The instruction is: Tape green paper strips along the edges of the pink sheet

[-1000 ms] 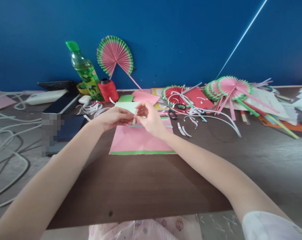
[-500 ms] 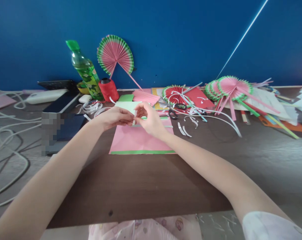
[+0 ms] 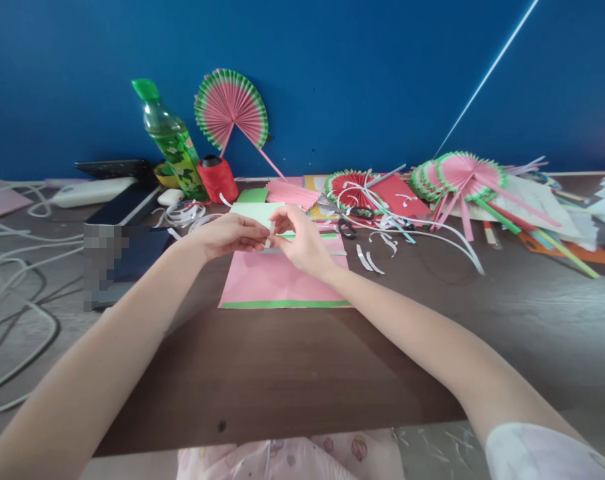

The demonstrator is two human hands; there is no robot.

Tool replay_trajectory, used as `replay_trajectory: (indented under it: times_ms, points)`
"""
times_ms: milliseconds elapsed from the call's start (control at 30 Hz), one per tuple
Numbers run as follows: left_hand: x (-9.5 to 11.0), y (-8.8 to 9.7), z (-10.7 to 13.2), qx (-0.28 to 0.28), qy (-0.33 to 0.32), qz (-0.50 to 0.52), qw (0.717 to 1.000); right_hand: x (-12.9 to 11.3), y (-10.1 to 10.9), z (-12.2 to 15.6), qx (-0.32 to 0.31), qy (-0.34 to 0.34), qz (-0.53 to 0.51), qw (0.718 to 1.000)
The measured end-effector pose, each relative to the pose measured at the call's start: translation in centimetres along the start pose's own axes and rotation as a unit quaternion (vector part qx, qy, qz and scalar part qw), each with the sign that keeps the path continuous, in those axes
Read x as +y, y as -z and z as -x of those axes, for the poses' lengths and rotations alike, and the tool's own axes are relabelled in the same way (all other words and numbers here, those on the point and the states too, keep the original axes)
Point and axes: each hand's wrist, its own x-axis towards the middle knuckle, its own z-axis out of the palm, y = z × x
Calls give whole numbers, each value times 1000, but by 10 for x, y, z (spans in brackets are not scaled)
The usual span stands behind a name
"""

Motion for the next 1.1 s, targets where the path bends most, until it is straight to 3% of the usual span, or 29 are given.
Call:
replay_trajectory:
  times_ms: [400,700,1100]
  points:
    - [2,-6,3,16,0,-42,999,6,1,0,-1,98,69,993]
    - [2,-10,3,28,-30,-78,996,8,1,0,8,66,78,995]
    - [1,-7,1,-11,-19,-2,1000,8,4,-1,30,48,79,995]
